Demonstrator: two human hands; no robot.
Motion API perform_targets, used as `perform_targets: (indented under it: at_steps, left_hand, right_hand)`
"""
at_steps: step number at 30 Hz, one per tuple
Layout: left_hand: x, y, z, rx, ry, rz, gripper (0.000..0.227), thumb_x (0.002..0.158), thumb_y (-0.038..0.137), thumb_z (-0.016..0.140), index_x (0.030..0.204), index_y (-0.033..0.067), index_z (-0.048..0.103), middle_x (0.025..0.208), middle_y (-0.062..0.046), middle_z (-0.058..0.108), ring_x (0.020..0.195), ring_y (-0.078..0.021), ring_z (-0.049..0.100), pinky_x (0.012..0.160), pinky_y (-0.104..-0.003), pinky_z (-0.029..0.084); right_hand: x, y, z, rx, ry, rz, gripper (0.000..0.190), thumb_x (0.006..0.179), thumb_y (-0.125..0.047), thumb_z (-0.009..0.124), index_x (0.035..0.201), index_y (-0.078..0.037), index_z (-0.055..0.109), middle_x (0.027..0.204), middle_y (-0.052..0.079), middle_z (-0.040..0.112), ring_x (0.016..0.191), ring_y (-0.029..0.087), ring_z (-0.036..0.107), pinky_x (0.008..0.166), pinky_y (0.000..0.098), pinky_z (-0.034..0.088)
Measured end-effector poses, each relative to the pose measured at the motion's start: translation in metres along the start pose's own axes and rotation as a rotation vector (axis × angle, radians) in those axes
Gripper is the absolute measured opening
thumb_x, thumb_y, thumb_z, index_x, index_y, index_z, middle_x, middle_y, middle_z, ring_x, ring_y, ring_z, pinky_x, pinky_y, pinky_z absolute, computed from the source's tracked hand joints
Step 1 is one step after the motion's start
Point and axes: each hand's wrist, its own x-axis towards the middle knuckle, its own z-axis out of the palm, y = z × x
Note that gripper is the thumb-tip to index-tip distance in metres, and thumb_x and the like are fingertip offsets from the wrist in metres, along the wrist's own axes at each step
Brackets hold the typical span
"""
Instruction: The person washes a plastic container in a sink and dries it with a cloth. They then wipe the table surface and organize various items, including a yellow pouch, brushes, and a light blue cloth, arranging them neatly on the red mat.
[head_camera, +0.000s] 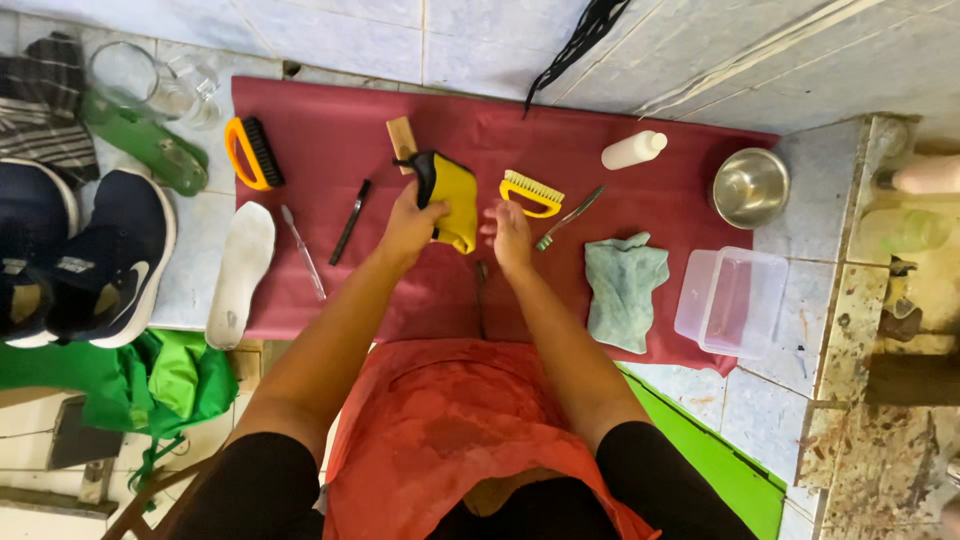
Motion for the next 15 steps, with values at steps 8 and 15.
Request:
perform_targets:
  at_steps: [8,15]
  left_hand:
    - [0.060,0.072,0.066,-0.248,-0.165,0.118,0.042,0.085,0.000,0.076,0.125,0.0056,0.062,0.103,-0.007,0.066,0.096,-0.0213,0.067,0.082,-0.039,0.059]
    - [0.089,0.057,0.084,-0.403,-0.217,-0.069,0.032,0.090,-0.003,0.073,0.119,0.0034,0.060,0.096,-0.006,0.062,0.086,-0.0206,0.068,0.070,-0.035,0.063]
  right_hand:
    - [0.040,-0.028,-0.075,-1.890,0.196,-0.743,0.032,0.100,-0.031,0.057,0.132,-0.034,0.060,0.109,0.003,0.068,0.107,0.032,0.064,0.089,0.0489,0.052]
    - [0.052,-0.042,-0.113,-1.715,0.287,-0.767,0.033,0.096,-0.028,0.063,0.128,-0.030,0.064,0.109,0.002,0.066,0.110,0.029,0.062,0.090,0.0471,0.051]
